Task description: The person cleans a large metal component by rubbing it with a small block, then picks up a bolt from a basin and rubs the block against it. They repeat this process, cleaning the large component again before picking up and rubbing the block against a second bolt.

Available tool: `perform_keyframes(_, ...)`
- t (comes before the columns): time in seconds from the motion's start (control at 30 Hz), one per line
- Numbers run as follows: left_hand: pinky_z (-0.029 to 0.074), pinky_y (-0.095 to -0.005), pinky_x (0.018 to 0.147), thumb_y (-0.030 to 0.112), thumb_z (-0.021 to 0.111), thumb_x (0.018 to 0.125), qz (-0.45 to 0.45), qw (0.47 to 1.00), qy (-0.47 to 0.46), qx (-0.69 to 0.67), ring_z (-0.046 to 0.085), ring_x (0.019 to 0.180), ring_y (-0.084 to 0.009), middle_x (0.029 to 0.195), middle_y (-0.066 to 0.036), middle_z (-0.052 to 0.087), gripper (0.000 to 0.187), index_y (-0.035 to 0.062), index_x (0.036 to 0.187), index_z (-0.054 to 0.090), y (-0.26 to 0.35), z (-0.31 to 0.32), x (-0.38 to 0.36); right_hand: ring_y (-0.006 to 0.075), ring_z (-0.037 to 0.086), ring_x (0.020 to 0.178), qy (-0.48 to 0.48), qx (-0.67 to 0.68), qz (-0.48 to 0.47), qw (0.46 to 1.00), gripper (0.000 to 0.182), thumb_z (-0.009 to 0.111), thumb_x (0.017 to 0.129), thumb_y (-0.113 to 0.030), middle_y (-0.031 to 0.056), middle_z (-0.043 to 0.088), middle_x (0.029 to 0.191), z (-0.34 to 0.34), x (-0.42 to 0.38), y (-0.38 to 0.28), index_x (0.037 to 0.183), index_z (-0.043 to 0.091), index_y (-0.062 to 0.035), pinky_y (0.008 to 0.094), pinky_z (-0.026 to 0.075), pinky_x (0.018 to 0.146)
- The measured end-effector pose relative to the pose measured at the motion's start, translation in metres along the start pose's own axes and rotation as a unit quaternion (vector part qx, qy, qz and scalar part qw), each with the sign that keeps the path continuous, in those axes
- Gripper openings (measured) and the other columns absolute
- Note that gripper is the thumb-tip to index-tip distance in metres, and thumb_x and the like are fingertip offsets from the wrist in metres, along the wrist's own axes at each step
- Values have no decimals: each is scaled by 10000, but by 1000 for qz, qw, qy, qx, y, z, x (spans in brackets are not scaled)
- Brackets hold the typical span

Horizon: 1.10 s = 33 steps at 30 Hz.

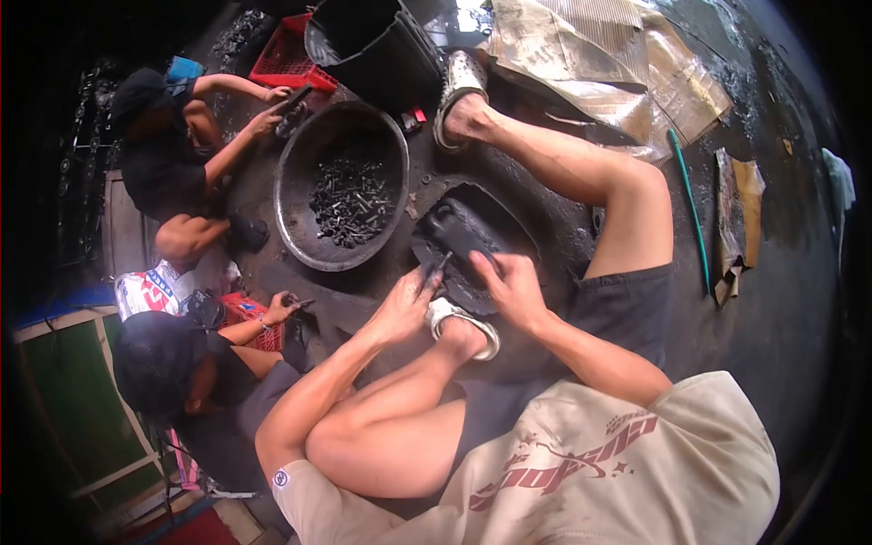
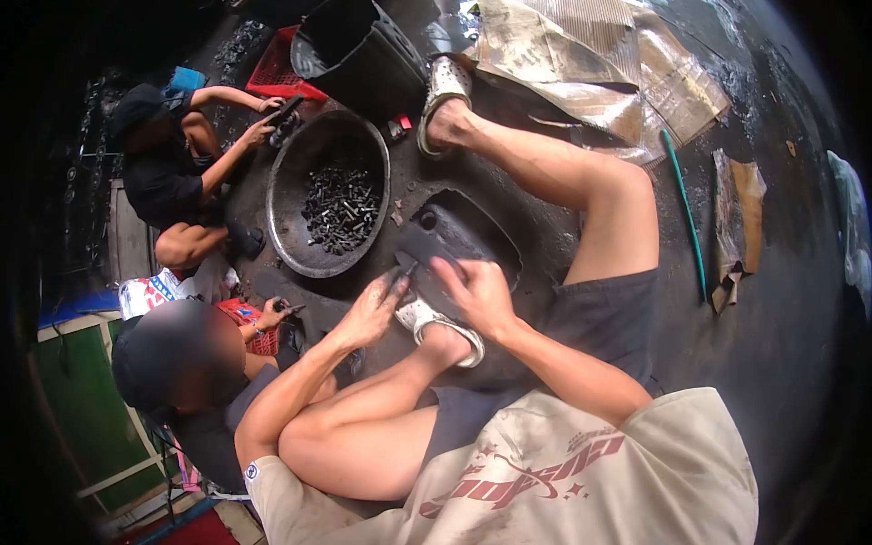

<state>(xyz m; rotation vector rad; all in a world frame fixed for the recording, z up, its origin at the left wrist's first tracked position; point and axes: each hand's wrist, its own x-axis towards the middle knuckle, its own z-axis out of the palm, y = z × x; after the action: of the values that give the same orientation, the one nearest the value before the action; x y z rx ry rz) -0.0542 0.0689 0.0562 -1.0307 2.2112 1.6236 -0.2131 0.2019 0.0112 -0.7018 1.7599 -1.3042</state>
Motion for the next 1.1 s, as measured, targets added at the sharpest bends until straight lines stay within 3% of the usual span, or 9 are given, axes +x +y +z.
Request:
perform_keyframes(0.13, 478, -346, 864, 393, 419, 1081, 5, 997, 29, -73, 545, 912, -167, 955, -119, 601, 459, -45, 1133, 548, 7, -11, -3, 179, 354, 485, 7, -13, -49, 999, 542, 644, 967, -412, 207, 455, 536, 20, -5, 34, 680, 625, 48, 390, 392, 499)
perform_keyframes(0.2, 478, -357, 895, 447, 420, 1071, 17, 998, 47, 44, 570, 947, -183, 1013, -135, 620, 521, -47, 1178, 544, 17, -21, -7, 179, 381, 469, -11, -33, 17, 999, 500, 659, 964, -388, 182, 513, 530, 6, -10, 49, 687, 652, 28, 375, 393, 481)
perform_keyframes(0.37, 453, -343, 964, 361, 425, 1084, 3, 999, 28, -39, 571, 1044, -204, 1138, -151, 640, 463, -58, 1242, 539, 51, -14, -15, 132, 339, 479, 29, 11, -100, 995, 502, 668, 966, -357, 168, 439, 507, 19, 4, 3, 669, 625, 45, 359, 353, 454)
perform_keyframes(0.47, 453, -330, 961, 325, 426, 1087, 13, 1000, -5, 5, 565, 1048, -189, 1121, -136, 635, 428, -59, 1239, 540, -3, -24, -5, 136, 288, 529, -8, -16, 7, 1000, 487, 653, 981, -324, 184, 366, 558, 8, -6, 48, 691, 585, 62, 378, 327, 463)
perform_keyframes(0.6, 449, -324, 976, 336, 424, 1088, 2, 1000, -2, 16, 560, 1062, -171, 1137, -129, 628, 443, -53, 1263, 541, 40, -20, -7, 108, 368, 465, 36, 77, -92, 992, 510, 673, 964, -337, 150, 454, 495, 7, 4, -9, 629, 615, 44, 349, 360, 458)
perform_keyframes(0.73, 436, -329, 1007, 325, 422, 1085, 4, 1000, -3, -22, 558, 1111, -179, 1183, -151, 626, 466, -59, 1334, 517, 30, -24, -14, 117, 332, 467, 20, 2, -27, 999, 514, 663, 971, -314, 153, 429, 479, 12, -11, 51, 611, 582, 44, 362, 343, 446)
perform_keyframes(0.87, 442, -333, 989, 349, 431, 1082, 16, 1000, -4, 5, 556, 1094, -182, 1172, -155, 634, 474, -48, 1324, 528, 41, -20, -9, 98, 316, 488, 42, 151, -77, 985, 517, 644, 987, -309, 106, 399, 472, 14, 2, 4, 624, 583, 53, 342, 307, 441)
perform_keyframes(1.0, 461, -325, 865, 340, 425, 1084, 22, 999, -10, 44, 514, 890, -158, 940, -73, 572, 382, -13, 1144, 560, 16, -25, -11, 77, 305, 511, 24, 4, -20, 1000, 561, 634, 995, -337, 77, 362, 475, 14, -5, 53, 585, 557, 38, 343, 275, 437)
perform_keyframes(1.1, 457, -328, 846, 339, 418, 1085, 55, 998, -1, 5, 505, 868, -164, 891, -72, 562, 375, -12, 1111, 549, 34, -22, -10, 66, 309, 534, 52, 123, -41, 990, 556, 625, 1002, -351, 15, 368, 500, 13, 11, 25, 604, 543, 28, 338, 275, 448)
